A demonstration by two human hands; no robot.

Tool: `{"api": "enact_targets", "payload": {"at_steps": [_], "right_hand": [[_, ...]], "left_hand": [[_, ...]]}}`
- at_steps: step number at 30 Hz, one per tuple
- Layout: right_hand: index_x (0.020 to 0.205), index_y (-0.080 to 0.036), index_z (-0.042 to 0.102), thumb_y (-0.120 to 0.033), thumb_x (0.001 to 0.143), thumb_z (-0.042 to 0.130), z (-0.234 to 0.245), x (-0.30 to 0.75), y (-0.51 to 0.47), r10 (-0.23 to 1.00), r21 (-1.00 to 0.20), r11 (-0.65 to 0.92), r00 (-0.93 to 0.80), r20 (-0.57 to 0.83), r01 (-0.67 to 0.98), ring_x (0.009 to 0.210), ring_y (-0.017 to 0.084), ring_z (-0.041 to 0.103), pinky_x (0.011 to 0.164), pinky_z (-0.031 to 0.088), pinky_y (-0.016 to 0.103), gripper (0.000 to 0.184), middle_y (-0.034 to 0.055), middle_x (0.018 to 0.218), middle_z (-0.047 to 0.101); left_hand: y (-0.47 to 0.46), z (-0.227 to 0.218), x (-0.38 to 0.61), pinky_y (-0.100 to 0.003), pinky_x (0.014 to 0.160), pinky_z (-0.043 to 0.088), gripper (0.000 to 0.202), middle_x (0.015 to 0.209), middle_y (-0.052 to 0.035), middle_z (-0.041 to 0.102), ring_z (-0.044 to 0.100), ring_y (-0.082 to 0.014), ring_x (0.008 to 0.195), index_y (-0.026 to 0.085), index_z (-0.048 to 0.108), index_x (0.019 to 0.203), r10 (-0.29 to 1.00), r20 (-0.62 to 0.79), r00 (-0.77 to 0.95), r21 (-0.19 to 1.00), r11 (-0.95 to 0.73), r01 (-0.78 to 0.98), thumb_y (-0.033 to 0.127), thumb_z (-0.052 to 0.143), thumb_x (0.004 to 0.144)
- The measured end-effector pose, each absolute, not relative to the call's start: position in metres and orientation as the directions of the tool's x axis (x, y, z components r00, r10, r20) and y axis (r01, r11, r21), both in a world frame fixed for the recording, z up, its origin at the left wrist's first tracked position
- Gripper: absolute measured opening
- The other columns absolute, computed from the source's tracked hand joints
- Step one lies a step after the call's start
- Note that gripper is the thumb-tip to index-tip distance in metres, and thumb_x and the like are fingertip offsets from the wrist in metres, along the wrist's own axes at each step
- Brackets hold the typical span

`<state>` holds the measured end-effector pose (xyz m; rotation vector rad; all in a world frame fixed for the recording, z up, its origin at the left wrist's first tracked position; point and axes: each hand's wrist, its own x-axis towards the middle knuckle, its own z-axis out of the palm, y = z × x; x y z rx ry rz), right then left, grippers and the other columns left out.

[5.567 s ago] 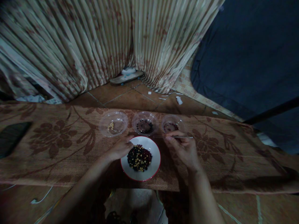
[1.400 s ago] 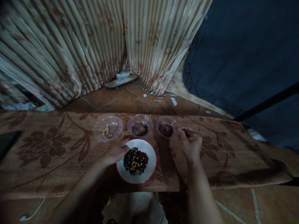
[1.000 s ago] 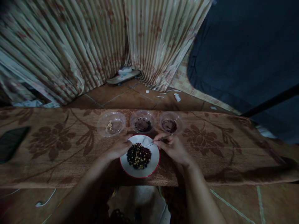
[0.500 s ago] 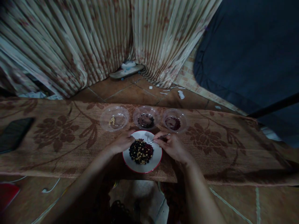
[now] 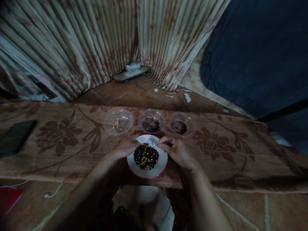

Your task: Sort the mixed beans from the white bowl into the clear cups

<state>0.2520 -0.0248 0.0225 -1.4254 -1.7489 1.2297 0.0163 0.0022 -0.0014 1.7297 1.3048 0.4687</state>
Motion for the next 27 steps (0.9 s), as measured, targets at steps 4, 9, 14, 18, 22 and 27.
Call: {"api": "enact_targets", "payload": {"at_steps": [4, 9, 14, 18, 22, 27], "right_hand": [[0.084, -0.019, 0.07, -0.047, 0.081, 0.064, 0.0216, 0.2533, -0.025, 0.952, -0.897, 0.002, -0.275, -0.133, 0.442, 0.057, 0.013, 0.055, 0.05, 0.043, 0.024, 0.029, -0.0001, 0.067, 0.065], [0.082, -0.019, 0.071, -0.048, 0.081, 0.064, 0.0221, 0.2521, -0.0256, 0.96, -0.895, 0.031, -0.262, -0.097, 0.446, 0.058, 0.014, 0.057, 0.05, 0.044, 0.024, 0.03, 0.0001, 0.067, 0.066], [0.083, -0.019, 0.07, -0.048, 0.082, 0.063, 0.0248, 0.2522, -0.0256, 0.958, -0.893, 0.04, -0.272, -0.094, 0.448, 0.063, 0.015, 0.059, 0.054, 0.046, 0.024, 0.03, 0.0013, 0.071, 0.068], [0.083, -0.019, 0.07, -0.047, 0.082, 0.064, 0.0246, 0.2548, -0.0249, 0.962, -0.902, 0.055, -0.264, -0.067, 0.429, 0.07, 0.017, 0.062, 0.061, 0.049, 0.026, 0.029, 0.0032, 0.078, 0.07], [0.083, -0.019, 0.071, -0.046, 0.081, 0.065, 0.0242, 0.2555, -0.0255, 0.965, -0.914, 0.063, -0.26, -0.047, 0.4, 0.074, 0.019, 0.064, 0.065, 0.051, 0.028, 0.028, 0.0035, 0.08, 0.07], [0.084, -0.02, 0.071, -0.047, 0.081, 0.065, 0.026, 0.252, -0.0272, 0.957, -0.906, 0.034, -0.274, -0.092, 0.423, 0.065, 0.016, 0.061, 0.057, 0.049, 0.026, 0.028, 0.002, 0.075, 0.069]], "left_hand": [[0.0028, -0.0032, 0.0156, -0.036, 0.089, 0.049, 0.031, 0.104, -0.0085, 0.069, 0.064, -0.0221, 0.094, 0.019, 0.063, 0.099, 0.904, -0.179, 0.389, 0.841, -0.065, 0.537, 0.01, 0.045, 0.076], [0.0025, -0.0011, 0.0157, -0.036, 0.09, 0.048, 0.03, 0.103, -0.0078, 0.07, 0.063, -0.0226, 0.095, 0.02, 0.063, 0.1, 0.902, -0.202, 0.38, 0.834, -0.045, 0.55, 0.01, 0.045, 0.077], [0.0024, 0.0024, 0.0165, -0.036, 0.093, 0.047, 0.029, 0.107, -0.0094, 0.069, 0.063, -0.0235, 0.1, 0.018, 0.063, 0.099, 0.906, -0.215, 0.365, 0.809, -0.044, 0.586, 0.011, 0.044, 0.078], [0.0021, 0.0033, 0.0161, -0.036, 0.092, 0.048, 0.03, 0.11, -0.0099, 0.068, 0.064, -0.0234, 0.099, 0.018, 0.063, 0.101, 0.901, -0.221, 0.374, 0.821, -0.035, 0.57, 0.011, 0.043, 0.08], [0.0025, 0.0015, 0.0161, -0.036, 0.093, 0.048, 0.029, 0.109, -0.0096, 0.069, 0.063, -0.0237, 0.1, 0.018, 0.063, 0.1, 0.905, -0.224, 0.363, 0.814, -0.031, 0.58, 0.011, 0.044, 0.079], [0.0039, -0.0017, 0.0164, -0.037, 0.094, 0.047, 0.029, 0.11, -0.0105, 0.068, 0.063, -0.0244, 0.101, 0.018, 0.063, 0.101, 0.908, -0.226, 0.353, 0.798, -0.035, 0.602, 0.012, 0.044, 0.08]]}}
